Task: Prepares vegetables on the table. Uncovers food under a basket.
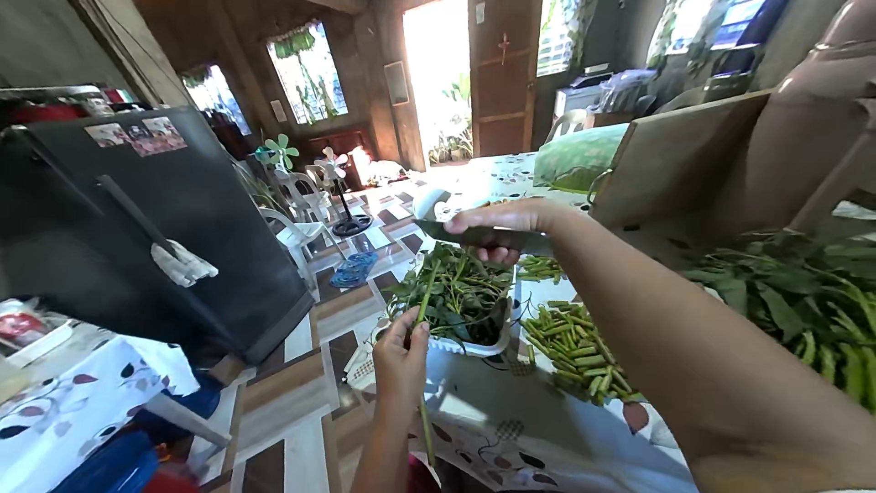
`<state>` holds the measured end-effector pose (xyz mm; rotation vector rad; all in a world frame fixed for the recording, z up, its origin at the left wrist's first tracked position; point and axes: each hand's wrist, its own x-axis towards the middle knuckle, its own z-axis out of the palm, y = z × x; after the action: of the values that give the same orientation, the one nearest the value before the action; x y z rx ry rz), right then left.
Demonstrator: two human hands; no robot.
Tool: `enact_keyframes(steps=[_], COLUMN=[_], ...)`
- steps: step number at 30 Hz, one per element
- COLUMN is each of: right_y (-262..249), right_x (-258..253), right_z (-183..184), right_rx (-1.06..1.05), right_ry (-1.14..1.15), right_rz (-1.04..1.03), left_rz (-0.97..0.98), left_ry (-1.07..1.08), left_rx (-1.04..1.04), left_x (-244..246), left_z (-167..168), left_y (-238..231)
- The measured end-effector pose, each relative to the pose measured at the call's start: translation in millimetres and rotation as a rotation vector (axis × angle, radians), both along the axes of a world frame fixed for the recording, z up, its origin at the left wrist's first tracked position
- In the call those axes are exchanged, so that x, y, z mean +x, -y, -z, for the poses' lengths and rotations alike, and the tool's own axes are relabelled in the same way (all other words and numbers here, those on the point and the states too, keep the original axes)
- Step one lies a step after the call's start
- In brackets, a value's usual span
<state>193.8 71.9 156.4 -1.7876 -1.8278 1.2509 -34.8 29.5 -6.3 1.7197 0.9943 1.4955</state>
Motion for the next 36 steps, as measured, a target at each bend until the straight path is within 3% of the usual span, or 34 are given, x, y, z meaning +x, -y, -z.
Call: enact_keyframes(steps=[3, 9, 12, 19, 21, 29, 36], right_y=[3.4, 35.4, 37.2, 97.0, 106.6, 136.5, 154.0], right_x=[-4.3, 18.9, 50.3, 76.3, 78.8, 69.8, 65.1], right_z=[8.2, 31.2, 73.4, 104.0, 110.5, 117.0, 117.4], right_rx=[0.025, 0.120, -0.006, 0.172, 0.176, 0.514, 0.574], right_ry=[0.046, -0.487, -0.986, -1.392, -1.367, -0.803, -0.742], right_rz=[0.080, -0.198, -0.332, -0.477, -0.423, 0.042, 0.189], left_rz=[-0.070, -0.065, -0.026, 0.052, 0.088, 0.140, 0.135], left_ry=[-0.055, -0.050, -0.041, -0.099, -0.118, -0.243, -0.316], left_rx=[0.045, 0.186, 0.246, 0.353, 0.390, 0.469, 0.441], left_x=[3.1, 19.8, 32.1, 64.6, 73.0, 96.6, 105.1], left_z=[1.9, 1.8, 1.6, -0.6, -2.5, -13.5, -15.4], left_y=[-3.5, -9.9, -11.3, -4.2, -0.1, 14.0, 21.5])
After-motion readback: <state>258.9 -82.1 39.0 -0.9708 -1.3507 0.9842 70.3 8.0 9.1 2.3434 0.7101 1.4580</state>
